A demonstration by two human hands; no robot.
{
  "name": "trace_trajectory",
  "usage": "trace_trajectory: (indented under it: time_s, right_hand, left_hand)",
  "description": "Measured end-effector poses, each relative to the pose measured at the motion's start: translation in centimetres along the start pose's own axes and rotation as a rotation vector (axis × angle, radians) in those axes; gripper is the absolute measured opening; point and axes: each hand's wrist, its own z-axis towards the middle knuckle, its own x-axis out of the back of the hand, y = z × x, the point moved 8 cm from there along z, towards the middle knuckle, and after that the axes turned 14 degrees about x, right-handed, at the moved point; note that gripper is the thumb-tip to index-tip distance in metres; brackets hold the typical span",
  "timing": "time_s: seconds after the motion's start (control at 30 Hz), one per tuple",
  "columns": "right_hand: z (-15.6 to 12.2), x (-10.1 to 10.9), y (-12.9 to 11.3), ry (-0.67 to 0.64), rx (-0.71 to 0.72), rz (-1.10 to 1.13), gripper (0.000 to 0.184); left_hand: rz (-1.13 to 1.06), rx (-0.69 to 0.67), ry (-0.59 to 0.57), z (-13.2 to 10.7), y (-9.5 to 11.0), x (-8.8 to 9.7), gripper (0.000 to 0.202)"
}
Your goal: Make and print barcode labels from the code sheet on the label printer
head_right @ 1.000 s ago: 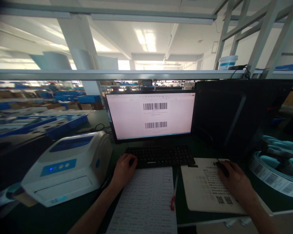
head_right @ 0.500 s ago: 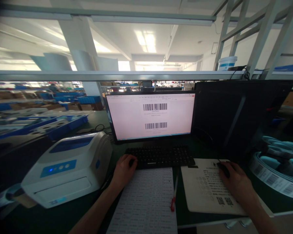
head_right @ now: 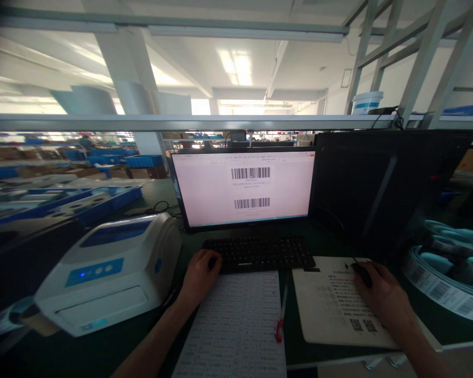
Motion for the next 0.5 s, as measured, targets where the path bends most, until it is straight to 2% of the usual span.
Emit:
trace_trajectory:
  time_s: [0.5]
  right_hand:
    - [-0.08,-0.43,0.48,0.008,-0.009,-0.008,0.053]
  left_hand:
    - [-0.010,0.003,-0.009,0.05,0.30,0.22,0.013]
